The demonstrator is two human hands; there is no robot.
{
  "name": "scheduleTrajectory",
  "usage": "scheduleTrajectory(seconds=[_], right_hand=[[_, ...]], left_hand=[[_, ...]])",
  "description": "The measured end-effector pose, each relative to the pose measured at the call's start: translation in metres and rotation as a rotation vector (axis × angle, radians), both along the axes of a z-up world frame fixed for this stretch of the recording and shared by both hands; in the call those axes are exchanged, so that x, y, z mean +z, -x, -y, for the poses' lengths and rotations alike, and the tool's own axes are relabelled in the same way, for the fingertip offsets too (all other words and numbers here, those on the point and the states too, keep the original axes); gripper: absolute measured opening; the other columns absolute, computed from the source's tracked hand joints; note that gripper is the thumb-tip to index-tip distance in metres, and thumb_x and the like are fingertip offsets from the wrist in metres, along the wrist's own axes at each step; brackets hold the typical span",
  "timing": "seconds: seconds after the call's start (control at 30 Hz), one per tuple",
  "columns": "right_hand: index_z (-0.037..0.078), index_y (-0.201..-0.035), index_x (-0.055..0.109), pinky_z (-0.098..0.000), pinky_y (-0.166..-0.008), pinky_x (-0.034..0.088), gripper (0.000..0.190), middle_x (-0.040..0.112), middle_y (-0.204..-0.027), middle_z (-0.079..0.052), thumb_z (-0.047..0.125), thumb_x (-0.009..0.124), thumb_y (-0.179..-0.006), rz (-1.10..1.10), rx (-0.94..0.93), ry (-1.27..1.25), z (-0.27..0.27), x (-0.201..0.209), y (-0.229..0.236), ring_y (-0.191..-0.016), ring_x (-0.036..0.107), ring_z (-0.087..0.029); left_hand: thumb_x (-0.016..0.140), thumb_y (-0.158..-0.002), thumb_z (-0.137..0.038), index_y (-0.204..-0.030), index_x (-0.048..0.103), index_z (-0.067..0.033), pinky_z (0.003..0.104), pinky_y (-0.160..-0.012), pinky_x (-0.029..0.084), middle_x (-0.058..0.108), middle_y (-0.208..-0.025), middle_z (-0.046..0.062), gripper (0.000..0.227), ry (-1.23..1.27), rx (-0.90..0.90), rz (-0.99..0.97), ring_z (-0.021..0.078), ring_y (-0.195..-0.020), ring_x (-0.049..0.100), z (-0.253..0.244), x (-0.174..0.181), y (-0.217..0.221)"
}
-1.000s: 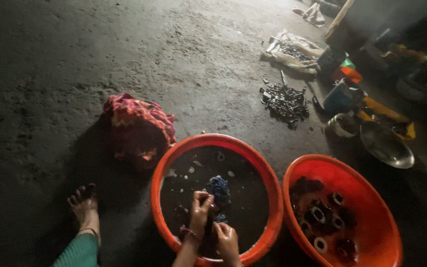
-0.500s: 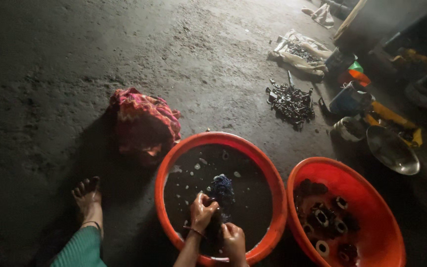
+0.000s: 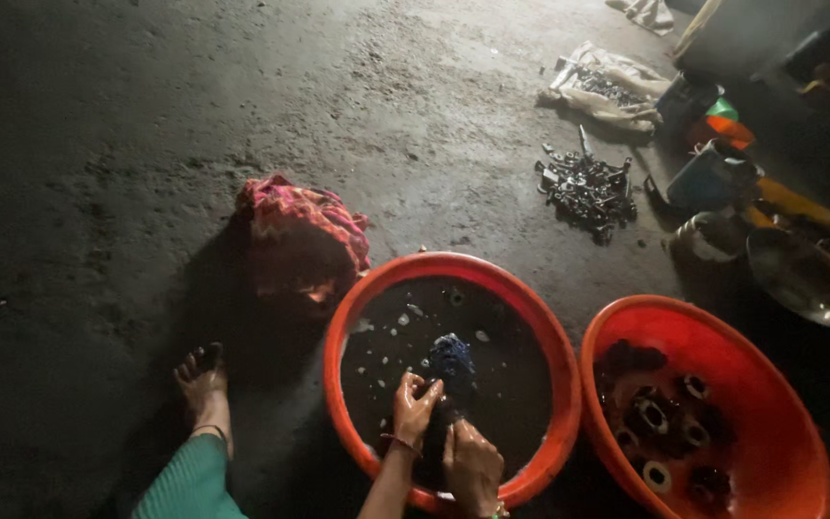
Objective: The person sits on the floor and washes small metal rings and parts by hand in a red basin filled with dark water. They scrub each piece with a dark cloth, rinse it, and place it into a second red basin to the right.
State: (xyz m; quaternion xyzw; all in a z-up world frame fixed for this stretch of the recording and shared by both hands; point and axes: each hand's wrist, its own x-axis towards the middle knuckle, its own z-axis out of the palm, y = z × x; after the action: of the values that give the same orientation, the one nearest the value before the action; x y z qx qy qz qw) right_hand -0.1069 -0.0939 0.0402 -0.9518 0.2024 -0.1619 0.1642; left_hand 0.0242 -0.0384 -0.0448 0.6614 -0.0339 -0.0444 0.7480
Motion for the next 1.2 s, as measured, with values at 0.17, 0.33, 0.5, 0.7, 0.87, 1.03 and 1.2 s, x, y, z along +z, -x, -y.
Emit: scheduleTrajectory(seconds=[0.17,0.33,0.5,0.7,0.87,1.03,1.2], right_hand=[[0.003,-0.118,0.057,-0.0518,-0.058,0.056,0.034,0.067,-0.106,-0.021,0.025,0.056,-0.092,0.042,-0.012,-0.015,-0.008,0.023,0.002,-0.081,0.07,-0.041],[0.002,-0.111,0.061,-0.0493,-0.063,0.057,0.025,0.07,-0.095,-0.016,0.019,0.048,-0.098,0.016,0.119,0.028,0.01,-0.005,-0.002,-0.077,0.071,-0.037],[-0.001,-0.092,0.072,-0.042,-0.053,0.048,0.034,0.07,-0.067,-0.013,0.023,0.05,-0.102,0.015,0.052,-0.861,0.037,-0.023,-0.007,-0.058,0.061,-0.027],[0.0,-0.088,0.067,-0.0414,-0.054,0.047,0.032,0.063,-0.063,-0.016,0.024,0.052,-0.103,0.085,-0.029,-0.558,0.024,-0.008,-0.003,-0.053,0.06,-0.028],[0.005,-0.09,0.066,-0.0486,-0.057,0.054,0.021,0.069,-0.077,-0.015,0.019,0.052,-0.097,0.068,0.152,0.042,0.009,-0.012,0.001,-0.064,0.066,-0.037],[-0.001,-0.099,0.066,-0.0413,-0.065,0.051,0.022,0.069,-0.089,-0.016,0.012,0.05,-0.106,0.436,0.354,0.027,0.035,-0.04,-0.002,-0.072,0.066,-0.034],[-0.004,-0.091,0.068,-0.0407,-0.064,0.039,0.028,0.054,-0.08,-0.008,0.018,0.059,-0.107,0.341,0.136,-0.782,0.062,-0.052,0.004,-0.072,0.048,-0.022]], left_hand=[[0.074,-0.088,-0.014,-0.094,0.053,-0.0075,0.027,-0.065,0.051,0.059,-0.084,0.002,0.023,0.425,0.01,-0.313,0.0105,-0.077,0.057,0.006,-0.002,0.005],[0.076,-0.092,-0.008,-0.099,0.054,-0.0047,0.026,-0.068,0.052,0.059,-0.088,0.002,0.023,0.37,0.007,-0.18,0.0095,-0.08,0.057,-0.004,0.028,0.013],[0.07,-0.09,-0.007,-0.105,0.053,-0.0041,0.027,-0.081,0.058,0.07,-0.104,0.007,0.024,0.664,-0.235,-0.161,0.0125,-0.091,0.067,-0.024,0.079,0.019],[0.066,-0.1,-0.016,-0.124,0.046,-0.0089,0.028,-0.073,0.056,0.062,-0.107,0.004,0.032,0.683,-0.256,-0.316,0.0098,-0.087,0.066,-0.014,0.08,0.031],[0.069,-0.093,-0.012,-0.12,0.045,-0.0112,0.036,-0.065,0.057,0.063,-0.101,0.009,0.036,0.707,-0.224,-0.428,0.0195,-0.076,0.065,0.006,0.037,0.021],[0.067,-0.095,-0.014,-0.12,0.052,-0.0114,0.04,-0.077,0.063,0.064,-0.096,0.007,0.03,1.009,0.001,-0.391,0.02,-0.082,0.067,0.009,0.029,-0.009],[0.063,-0.097,-0.025,-0.105,0.058,-0.008,0.036,-0.071,0.062,0.073,-0.098,0.012,0.02,1.216,-0.054,-0.643,0.0269,-0.082,0.072,-0.026,0.041,-0.04]])
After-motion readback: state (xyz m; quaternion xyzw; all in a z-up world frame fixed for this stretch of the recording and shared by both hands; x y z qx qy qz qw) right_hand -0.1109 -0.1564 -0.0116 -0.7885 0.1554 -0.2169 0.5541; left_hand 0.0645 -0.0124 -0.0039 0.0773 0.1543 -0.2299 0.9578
